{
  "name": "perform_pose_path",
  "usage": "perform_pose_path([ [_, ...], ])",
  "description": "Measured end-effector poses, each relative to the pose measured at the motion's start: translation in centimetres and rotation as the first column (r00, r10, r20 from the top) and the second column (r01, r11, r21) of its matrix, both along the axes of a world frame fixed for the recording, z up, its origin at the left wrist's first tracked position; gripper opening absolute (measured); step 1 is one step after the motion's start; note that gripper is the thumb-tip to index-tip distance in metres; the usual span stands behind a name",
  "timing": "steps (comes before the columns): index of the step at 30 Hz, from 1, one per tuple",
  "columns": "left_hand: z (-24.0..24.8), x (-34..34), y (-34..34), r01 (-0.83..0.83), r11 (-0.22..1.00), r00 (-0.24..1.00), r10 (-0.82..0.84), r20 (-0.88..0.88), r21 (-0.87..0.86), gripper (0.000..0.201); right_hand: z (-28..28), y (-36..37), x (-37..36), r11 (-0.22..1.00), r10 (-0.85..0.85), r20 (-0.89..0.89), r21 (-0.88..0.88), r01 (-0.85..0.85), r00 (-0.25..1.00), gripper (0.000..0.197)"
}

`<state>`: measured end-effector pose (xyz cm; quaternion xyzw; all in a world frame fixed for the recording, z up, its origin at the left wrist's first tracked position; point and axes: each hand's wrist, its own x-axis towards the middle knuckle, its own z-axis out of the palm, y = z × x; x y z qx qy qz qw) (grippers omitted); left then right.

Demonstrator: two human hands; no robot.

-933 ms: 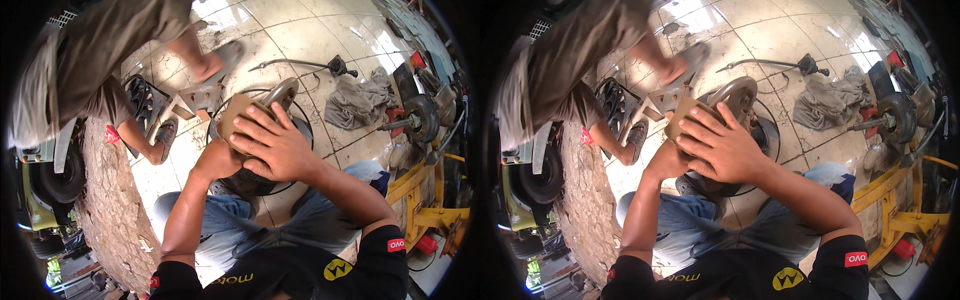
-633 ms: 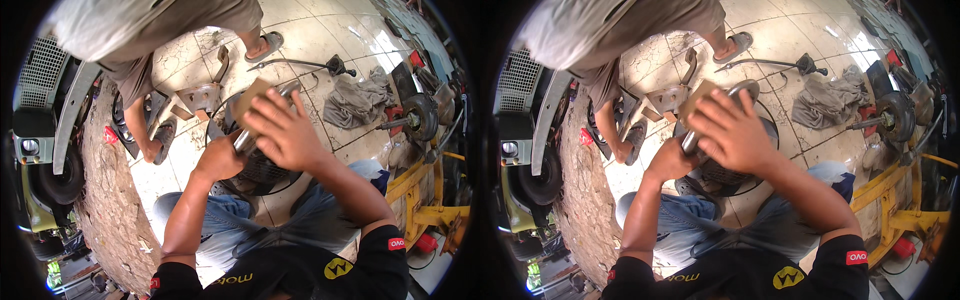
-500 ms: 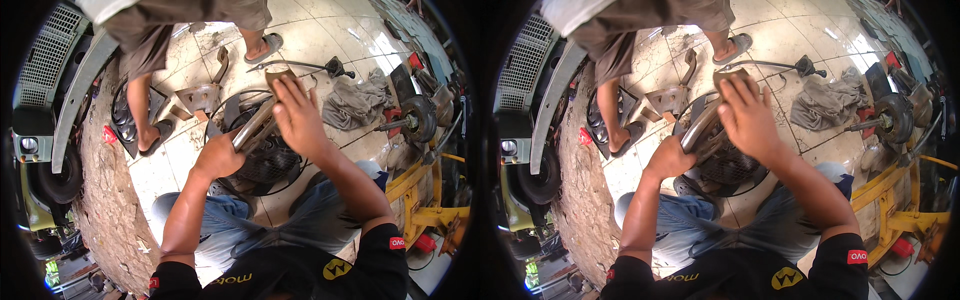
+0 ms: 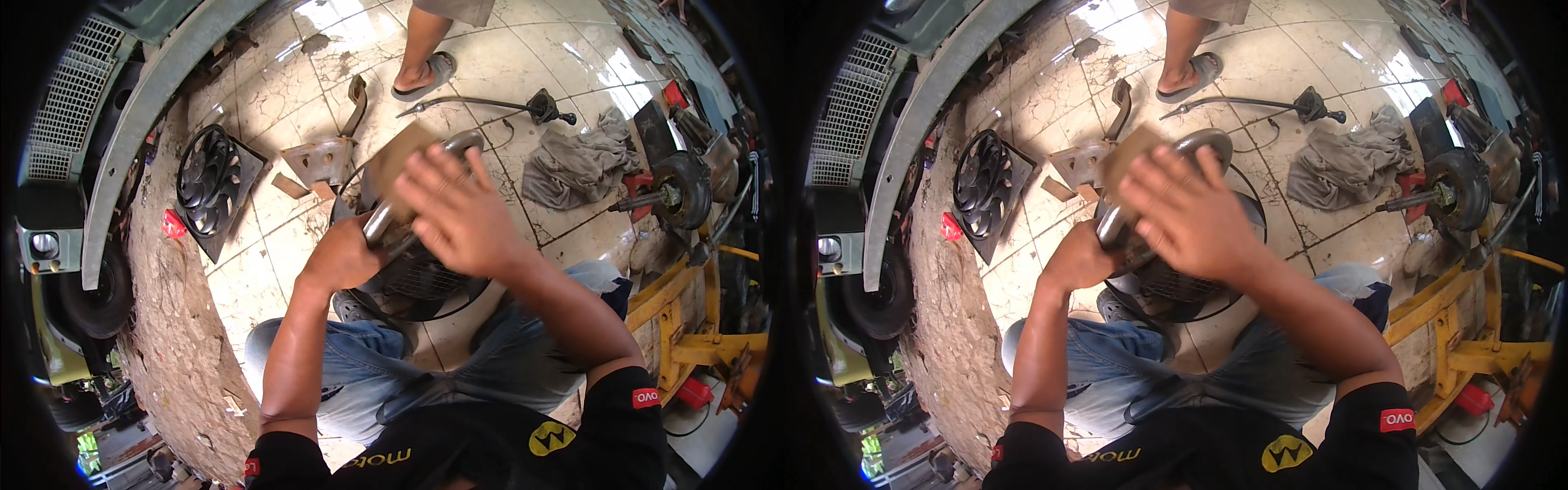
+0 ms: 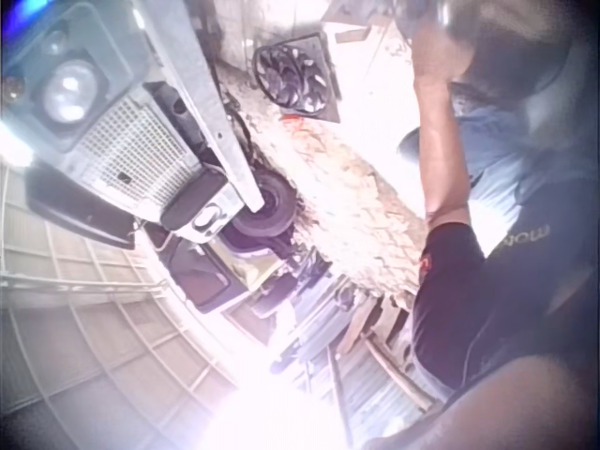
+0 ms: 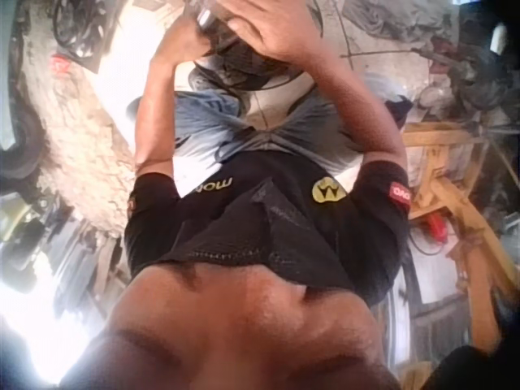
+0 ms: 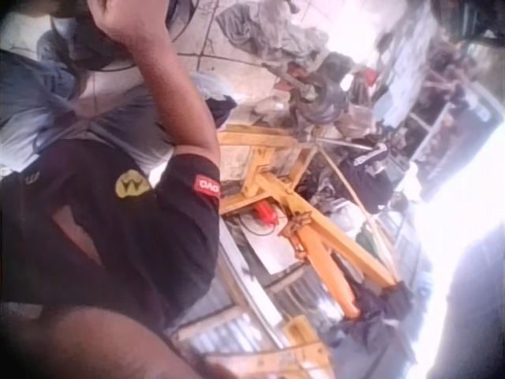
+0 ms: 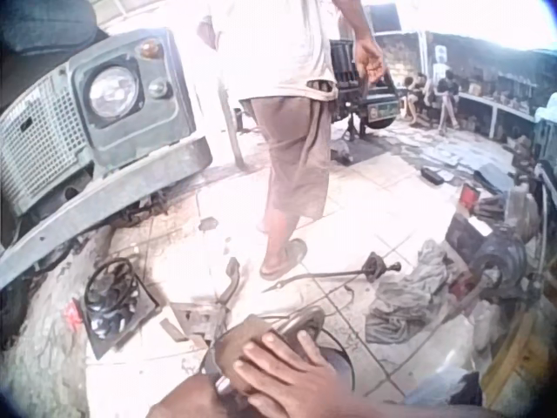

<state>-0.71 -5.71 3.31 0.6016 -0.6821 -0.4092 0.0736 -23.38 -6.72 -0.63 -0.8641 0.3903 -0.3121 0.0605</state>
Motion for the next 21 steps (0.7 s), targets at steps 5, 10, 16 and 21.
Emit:
perform_pose_path([
  [5,-0.7,0.4,-0.2,0.044,0.996,0.997,-0.039,0.064,-0.076,0.038,-0.7,-1.4,0.3,0.989,-0.148,0.151,0.011,0.148,0.977,0.046],
  [10,-0.8,0.4,-0.1,0.039,0.999,0.995,-0.036,0.095,-0.033,0.040,0.3,-1.9,-1.2,0.998,-0.025,0.033,0.065,0.023,0.999,0.061],
  [16,-1.1,0.3,0.2,0.044,0.998,0.997,-0.041,0.061,-0.042,0.040,0.1,0.8,0.7,0.997,-0.025,0.022,0.068,0.023,0.999,0.071],
  [21,0.2,0.0,-0.3,0.016,1.000,0.989,-0.019,0.145,0.021,0.040,-0.5,-3.0,-2.1,0.929,-0.252,-0.067,0.264,0.261,0.965,0.080],
])
